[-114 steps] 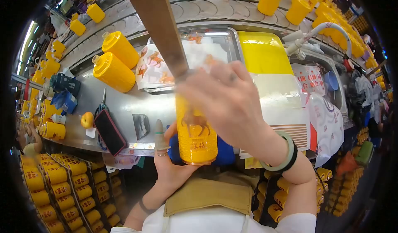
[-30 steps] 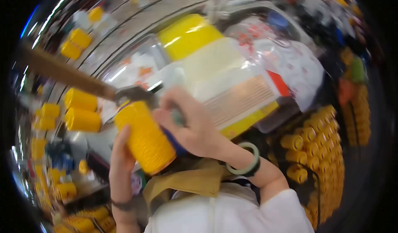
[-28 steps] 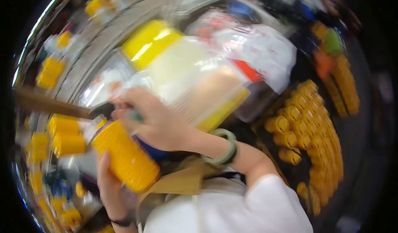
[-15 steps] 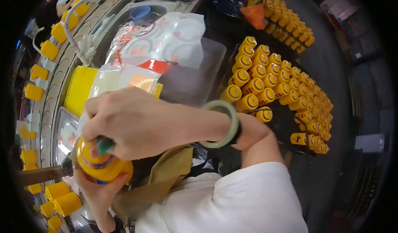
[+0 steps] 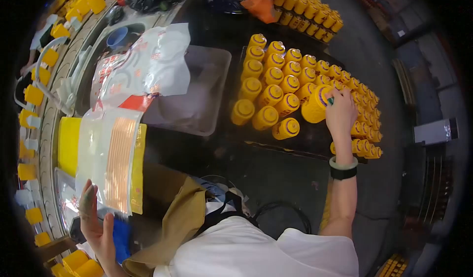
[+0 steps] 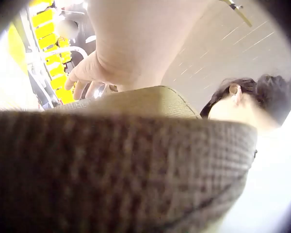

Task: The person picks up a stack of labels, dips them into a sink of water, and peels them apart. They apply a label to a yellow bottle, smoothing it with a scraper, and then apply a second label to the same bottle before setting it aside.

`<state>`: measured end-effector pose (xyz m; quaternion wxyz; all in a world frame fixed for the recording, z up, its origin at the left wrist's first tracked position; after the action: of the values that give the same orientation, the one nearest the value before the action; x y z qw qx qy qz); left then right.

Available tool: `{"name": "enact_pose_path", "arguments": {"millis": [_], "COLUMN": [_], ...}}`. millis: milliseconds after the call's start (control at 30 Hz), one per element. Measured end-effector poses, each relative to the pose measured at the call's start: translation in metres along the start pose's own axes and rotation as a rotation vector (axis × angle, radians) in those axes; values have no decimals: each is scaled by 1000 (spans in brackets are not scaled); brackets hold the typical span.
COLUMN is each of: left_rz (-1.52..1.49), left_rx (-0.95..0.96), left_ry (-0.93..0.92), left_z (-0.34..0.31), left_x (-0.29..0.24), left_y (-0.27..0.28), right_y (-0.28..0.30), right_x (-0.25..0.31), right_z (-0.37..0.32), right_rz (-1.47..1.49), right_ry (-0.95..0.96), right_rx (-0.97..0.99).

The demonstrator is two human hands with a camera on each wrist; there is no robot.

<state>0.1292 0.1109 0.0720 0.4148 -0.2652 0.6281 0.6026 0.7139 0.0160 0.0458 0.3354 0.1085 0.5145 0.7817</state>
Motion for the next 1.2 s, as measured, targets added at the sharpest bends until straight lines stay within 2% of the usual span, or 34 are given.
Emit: {"name": "enact_pose_path", "arguments": {"millis": [100, 133, 200, 233, 300, 400, 433, 500, 533, 600, 633, 667, 700, 733, 767, 800, 833, 867, 900, 933, 967, 1000, 1033, 1067, 1133, 1167, 1200], "left_rz": [28, 34, 1, 4, 79, 103, 132, 38, 20, 47, 137, 138, 128, 102, 72, -21, 30, 83, 134, 77, 6, 145, 287, 281, 601, 590, 338], "left_rx": [-4, -12, -57, -59, -41, -89, -123, -167, -172, -210, -225, -260, -278, -326, -366, -485, -565, -742, -914, -1100, -1287, -1433, -1572, -1582, -1631, -1631, -1672], "left_ry": [25, 53, 77, 77, 116, 114, 119, 140, 193, 191, 168, 185, 183, 214, 247, 267, 263, 251, 244, 309, 364, 440, 517, 513, 883, 878, 562], "left_z": [-2, -2, -3, -3, -4, -6, -11, -18, -23, -35, -46, -55, -62, -73, -83, -92, -104, -118, -126, -136, -156, -174, -190, -195, -202, -210, -218], "left_x": [4, 4, 6, 7, 6, 3, -1, -3, -10, -11, 1, 1, 3, 12, 18, 29, 44, 67, 83, 97, 112, 146, 180, 195, 218, 242, 270], "left_y": [-6, -7, -11, -11, -7, -6, -2, -3, -2, 1, 6, 10, 14, 20, 23, 26, 36, 50, 65, 83, 110, 133, 154, 171, 198, 211, 222], "right_y": [-70, -90, -128, -148, -192, -259, -277, -298, -314, -351, -403, -377, -389, -393, -500, -511, -498, -476, -478, -477, -450, -417, -403, -388, -331, -291, -250], "right_x": [-63, -73, -88, -91, -97, -108, -115, -116, -117, -129, -160, -127, -98, -111, -194, -166, -169, -213, -198, -187, -161, -126, -65, -31, 38, 62, 69], "right_z": [-4, -6, -12, -13, -20, -32, -41, -44, -47, -54, -56, -45, -35, -31, 2, 19, 15, -3, 13, 36, 36, 71, 80, 99, 121, 116, 95], "right_rz": [-162, -163, -101, -97, -56, -56, 6, 106, 217, 148, 104, 377, 440, 287, 118, 137, -146, -430, -721, -571, -562, -397, -233, -69, 252, 408, 557], "right_ry": [-123, -123, -263, -262, -400, -432, -384, -413, -278, -57, 275, -317, -219, -196, -174, -142, 70, 269, 461, 322, 319, 314, 307, 297, 272, 254, 230], "right_rx": [108, 111, 277, 278, 406, 420, 403, 428, 463, 448, 213, 457, 477, 558, 631, 627, 566, 485, 389, 350, 327, 267, 209, 151, 36, -22, -81]}}
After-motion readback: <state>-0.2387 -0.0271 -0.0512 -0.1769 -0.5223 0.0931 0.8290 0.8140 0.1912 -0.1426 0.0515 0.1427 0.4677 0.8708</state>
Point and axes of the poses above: each hand's wrist, its own z-axis towards the middle knuckle, its own y-axis out of the back of the hand, x = y × z, the point moved 1 cm from there along z, towards the middle knuckle
